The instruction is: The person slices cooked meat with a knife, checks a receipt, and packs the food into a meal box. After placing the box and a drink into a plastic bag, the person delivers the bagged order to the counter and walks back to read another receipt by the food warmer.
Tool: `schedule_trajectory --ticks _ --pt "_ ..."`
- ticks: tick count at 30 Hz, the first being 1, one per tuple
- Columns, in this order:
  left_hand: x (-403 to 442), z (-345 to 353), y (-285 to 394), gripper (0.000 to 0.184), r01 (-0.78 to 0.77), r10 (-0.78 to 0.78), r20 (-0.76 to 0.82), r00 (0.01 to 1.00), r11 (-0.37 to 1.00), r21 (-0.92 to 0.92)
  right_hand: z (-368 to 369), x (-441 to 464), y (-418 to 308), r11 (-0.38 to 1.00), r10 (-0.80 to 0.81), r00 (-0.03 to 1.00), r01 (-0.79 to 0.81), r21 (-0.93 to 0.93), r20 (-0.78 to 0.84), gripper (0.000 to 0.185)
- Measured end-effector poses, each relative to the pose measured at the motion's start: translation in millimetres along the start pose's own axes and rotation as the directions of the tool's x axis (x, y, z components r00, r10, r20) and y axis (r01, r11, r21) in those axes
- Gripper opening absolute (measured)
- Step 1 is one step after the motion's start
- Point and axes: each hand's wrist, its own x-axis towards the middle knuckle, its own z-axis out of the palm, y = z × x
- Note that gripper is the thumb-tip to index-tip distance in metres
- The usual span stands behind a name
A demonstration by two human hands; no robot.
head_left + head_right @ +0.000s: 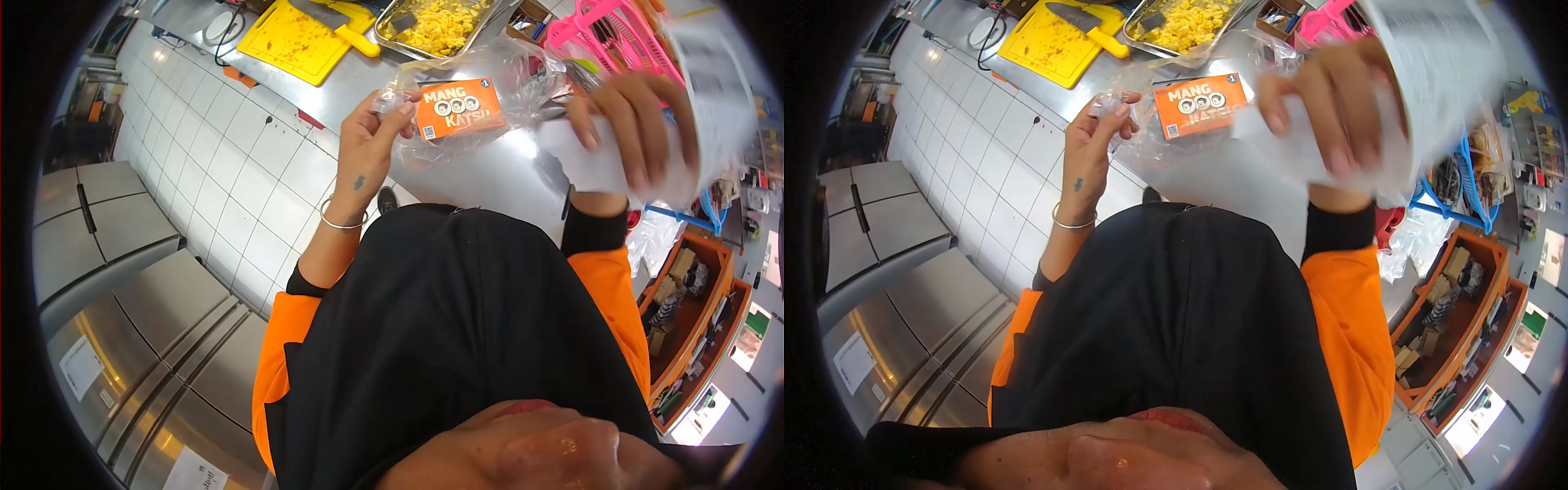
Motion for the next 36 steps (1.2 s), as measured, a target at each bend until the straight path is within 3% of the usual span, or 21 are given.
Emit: schedule_trajectory --ticks 2,4,6,7,8,10,11,13,14,16,18,20,22,24,26,28,30,32,33,35,36 --pt "-1 -3 -4 0.024 -0.022 0.022 -0.004 1.000 0.999 -0.046 -23 4 32 0.769 0.374 0.906 -0.422 -0.480 -0.197 0.017" --pt "-8 4 0 0.021 -0.082 0.069 -0.110 0.992 0.989 -0.121 -56 -14 79 0.279 0.684 0.637 -0.680 -0.678 -0.357 0.024" --pt "-9 -2 6 0.021 -0.067 0.061 -0.089 0.994 0.996 -0.064 -93 -63 133 -0.343 0.831 0.093 -0.690 -0.638 -0.548 0.029" --pt "-9 -5 7 0.021 -0.046 0.046 -0.059 0.997 0.999 -0.007 -104 -83 144 -0.671 0.692 -0.220 -0.547 -0.500 -0.688 0.031" --pt "-10 -10 6 0.021 -0.046 0.045 -0.066 0.997 0.999 -0.010 -107 -89 145 -0.670 0.695 -0.221 -0.543 -0.506 -0.684 0.031" --pt "-11 -25 2 0.047 -0.197 0.192 0.055 0.980 0.881 0.430 -113 -93 141 -0.572 0.801 -0.166 -0.492 -0.656 -0.575 0.031" --pt "-10 -31 -2 0.047 -0.192 0.191 0.045 0.981 0.885 0.424 -113 -92 140 -0.572 0.804 -0.172 -0.485 -0.661 -0.569 0.031" --pt "1 -44 -17 0.082 -0.510 0.562 0.067 0.824 0.686 0.519 -110 -93 136 -0.380 0.855 -0.046 -0.732 -0.565 -0.516 0.036" --pt "9 -53 -38 0.101 -0.473 0.441 0.196 0.876 0.703 0.531 -109 -95 137 -0.380 0.855 -0.047 -0.735 -0.562 -0.516 0.036" --pt "15 -45 -74 0.096 -0.422 0.358 0.243 0.901 0.600 0.680 -102 -105 142 -0.320 0.771 0.188 -0.712 -0.625 -0.609 0.035" --pt "31 -23 -91 0.090 -0.377 0.286 0.268 0.920 0.464 0.801 -94 -110 146 -0.313 0.711 0.254 -0.721 -0.618 -0.656 0.033" --pt "49 6 -104 0.079 -0.580 0.438 0.395 0.808 0.471 0.664 -93 -129 152 -0.305 0.650 0.308 -0.731 -0.610 -0.695 0.032" --pt "65 27 -139 0.075 -0.595 0.429 0.413 0.803 0.546 0.590 -107 -163 149 -0.656 0.465 0.404 -0.441 -0.613 -0.788 0.033" --pt "66 36 -175 0.072 -0.596 0.422 0.422 0.802 0.616 0.515 -59 -135 102 -0.712 0.257 0.619 -0.398 -0.579 -0.742 0.033" --pt "65 40 -193 0.063 -0.518 0.386 0.349 0.854 0.571 0.637 -52 -120 74 -0.797 0.449 0.297 -0.292 -0.528 -0.843 0.031" --pt "67 43 -191 0.061 -0.560 0.379 0.417 0.826 0.468 0.684 -38 -118 53 -0.799 0.483 0.196 -0.301 -0.521 -0.854 0.038" --pt "63 46 -185 0.058 -0.600 0.353 0.490 0.797 0.362 0.714 0 -60 28 -0.754 0.595 -0.051 -0.381 -0.535 -0.802 0.031" --pt "64 48 -181 0.050 -0.623 0.310 0.543 0.781 0.311 0.718 22 -2 -3 -0.282 0.821 0.054 -0.827 -0.486 -0.568 0.018" --pt "64 50 -183 0.050 -0.624 0.309 0.545 0.780 0.313 0.716 26 -7 -11 -0.284 0.820 0.052 -0.828 -0.483 -0.570 0.018" --pt "64 54 -186 0.044 -0.595 0.410 0.457 0.790 0.331 0.732 25 -27 -32 0.231 0.413 0.359 -0.930 -0.285 -0.837 0.017" --pt "63 55 -184 0.044 -0.597 0.409 0.458 0.789 0.331 0.731 18 -38 -34 0.244 0.337 0.306 -0.942 -0.232 -0.890 0.017"
